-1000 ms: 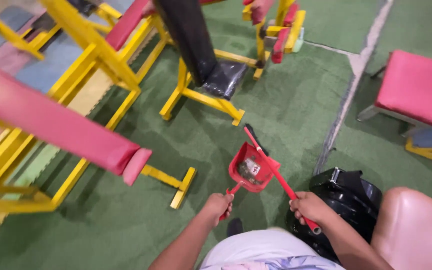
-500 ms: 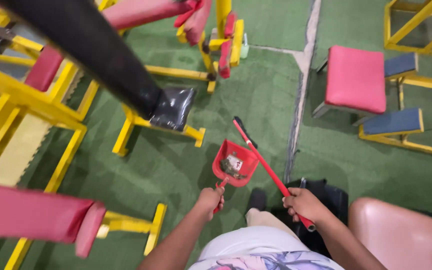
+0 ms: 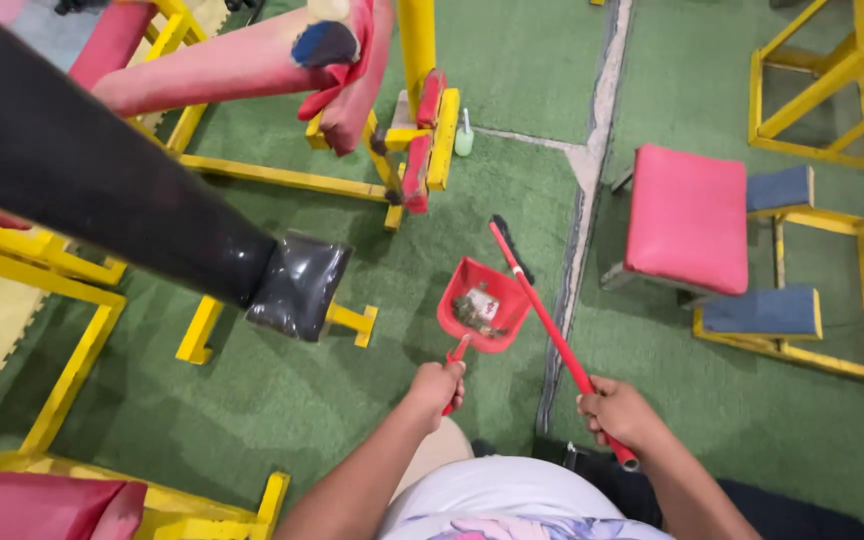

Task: Sweeping the gym floor using a small broom and dustpan.

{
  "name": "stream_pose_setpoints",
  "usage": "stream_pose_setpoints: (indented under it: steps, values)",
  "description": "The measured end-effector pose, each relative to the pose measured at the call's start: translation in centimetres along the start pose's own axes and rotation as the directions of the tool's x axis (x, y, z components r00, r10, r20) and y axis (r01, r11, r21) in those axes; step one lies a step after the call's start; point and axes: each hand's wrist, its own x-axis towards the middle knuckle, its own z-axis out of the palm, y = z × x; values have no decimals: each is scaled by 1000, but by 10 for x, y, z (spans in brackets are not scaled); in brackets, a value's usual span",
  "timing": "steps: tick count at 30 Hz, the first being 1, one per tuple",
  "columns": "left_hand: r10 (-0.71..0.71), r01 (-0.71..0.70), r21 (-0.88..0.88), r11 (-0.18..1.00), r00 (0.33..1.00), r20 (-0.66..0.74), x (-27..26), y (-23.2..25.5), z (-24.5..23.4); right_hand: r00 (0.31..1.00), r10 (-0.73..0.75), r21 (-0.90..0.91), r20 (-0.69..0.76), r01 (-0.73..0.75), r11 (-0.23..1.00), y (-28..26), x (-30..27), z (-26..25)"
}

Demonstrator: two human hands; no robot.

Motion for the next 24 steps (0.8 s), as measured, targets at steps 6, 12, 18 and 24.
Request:
stream_pose_setpoints:
  steps: [6,12,18,24]
  values:
    - [-4,4,8,1000,999,50,75,88,31,998,-37,78,-53,41,996,-73,49,-21]
    - [52,-73,136,988,987,153,159,193,53,998,-47,55,-44,49,997,-147,127,-34]
    - [-2,-35,197,980,982,186,219,289,68,994,-23,115,-104,35,993,-226,171,-36]
    - [42,-81,157,984,970,241,276,341,92,980,59,234,-192,-13,972,-291,191,-46]
